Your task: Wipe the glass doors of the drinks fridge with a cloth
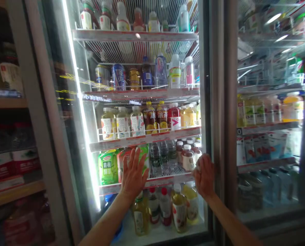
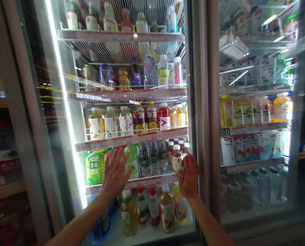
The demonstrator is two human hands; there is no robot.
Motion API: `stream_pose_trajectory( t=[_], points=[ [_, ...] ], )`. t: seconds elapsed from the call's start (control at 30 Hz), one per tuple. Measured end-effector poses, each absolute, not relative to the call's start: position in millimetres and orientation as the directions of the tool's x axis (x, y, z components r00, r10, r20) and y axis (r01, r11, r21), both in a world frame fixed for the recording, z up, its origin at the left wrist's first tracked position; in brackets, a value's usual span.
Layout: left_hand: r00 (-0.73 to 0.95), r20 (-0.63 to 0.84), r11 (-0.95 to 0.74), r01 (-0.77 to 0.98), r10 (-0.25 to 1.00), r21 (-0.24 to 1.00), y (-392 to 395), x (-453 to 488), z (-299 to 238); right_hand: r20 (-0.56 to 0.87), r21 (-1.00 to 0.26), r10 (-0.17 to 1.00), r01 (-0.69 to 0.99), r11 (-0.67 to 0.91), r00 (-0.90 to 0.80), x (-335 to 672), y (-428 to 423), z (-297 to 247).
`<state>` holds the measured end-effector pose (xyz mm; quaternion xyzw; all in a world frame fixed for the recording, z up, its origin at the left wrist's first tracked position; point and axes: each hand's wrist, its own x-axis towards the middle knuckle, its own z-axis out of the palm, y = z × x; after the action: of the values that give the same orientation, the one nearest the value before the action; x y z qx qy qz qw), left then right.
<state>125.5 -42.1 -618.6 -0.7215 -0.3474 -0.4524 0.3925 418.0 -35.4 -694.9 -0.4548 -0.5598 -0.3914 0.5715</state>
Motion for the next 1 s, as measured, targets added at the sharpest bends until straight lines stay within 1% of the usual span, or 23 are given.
stream_pose_trajectory(
  t=[0.1, 0.17, 0.23, 0.37, 0.5, 0.53, 0.57, 0.67, 0.7, 0.73, 0.77, 0.8, 0.87, 0.9, 0.93, 0.97, 1.0],
  points=[
    [0.333, 0.932, -0.447, 0.862, 0.142, -0.24, -43, 123, -611, 0.992, -0.082, -0.062, 0.945, 0.316, 0.107, 426, -23, -637],
    [0.325, 0.937, -0.434, 0.868, 0.13, -0.241, -43, 121, -608, 0.986, -0.086, -0.111, 0.94, 0.329, 0.128, 429, -17, -610],
    [0.323, 0.939, -0.42, 0.874, 0.123, -0.245, -42, 119, -608, 0.99, -0.067, -0.098, 0.942, 0.328, 0.105, 427, -17, -604],
    [0.324, 0.938, -0.389, 0.886, 0.127, -0.253, -38, 113, -603, 1.0, 0.005, -0.023, 0.952, 0.305, 0.002, 415, -22, -620],
    [0.277, 0.952, -0.357, 0.909, 0.133, -0.215, -33, 109, -592, 0.996, -0.04, -0.06, 0.958, 0.283, 0.059, 375, -20, -605],
    [0.272, 0.954, -0.349, 0.912, 0.126, -0.214, -33, 108, -591, 0.999, -0.017, -0.044, 0.956, 0.292, 0.031, 360, -20, -599],
    [0.27, 0.955, -0.34, 0.915, 0.122, -0.215, -32, 108, -590, 0.999, 0.035, -0.017, 0.951, 0.308, -0.032, 345, -21, -595],
    [0.278, 0.951, -0.323, 0.92, 0.138, -0.222, -33, 103, -592, 0.944, 0.278, 0.06, 0.88, 0.385, -0.325, 315, -25, -592],
    [0.277, 0.95, -0.321, 0.921, 0.147, -0.219, -33, 100, -594, 0.919, 0.333, 0.062, 0.853, 0.402, -0.388, 315, -27, -593],
    [0.272, 0.95, -0.32, 0.923, 0.152, -0.213, -33, 95, -595, 0.91, 0.354, 0.055, 0.842, 0.407, -0.41, 321, -27, -594],
    [0.265, 0.952, -0.319, 0.925, 0.153, -0.207, -33, 90, -597, 0.923, 0.336, 0.043, 0.853, 0.399, -0.383, 331, -26, -593],
    [0.26, 0.954, -0.318, 0.926, 0.149, -0.203, -33, 84, -598, 0.95, 0.279, 0.023, 0.882, 0.38, -0.311, 344, -24, -591],
    [0.255, 0.957, -0.311, 0.929, 0.141, -0.201, -32, 74, -600, 0.996, 0.094, -0.042, 0.941, 0.325, -0.085, 370, -18, -583],
    [0.255, 0.957, -0.307, 0.93, 0.14, -0.203, -32, 70, -600, 0.997, 0.002, -0.079, 0.953, 0.303, 0.023, 379, -15, -578],
    [0.256, 0.957, -0.304, 0.93, 0.139, -0.205, -32, 67, -601, 0.989, -0.061, -0.111, 0.955, 0.29, 0.097, 382, -13, -575],
    [0.255, 0.957, -0.303, 0.931, 0.139, -0.204, -32, 66, -602, 0.983, -0.087, -0.129, 0.955, 0.285, 0.128, 379, -12, -573],
    [0.248, 0.958, -0.302, 0.933, 0.14, -0.197, -32, 67, -602, 0.986, -0.074, -0.125, 0.956, 0.284, 0.113, 371, -12, -572]
  ],
)
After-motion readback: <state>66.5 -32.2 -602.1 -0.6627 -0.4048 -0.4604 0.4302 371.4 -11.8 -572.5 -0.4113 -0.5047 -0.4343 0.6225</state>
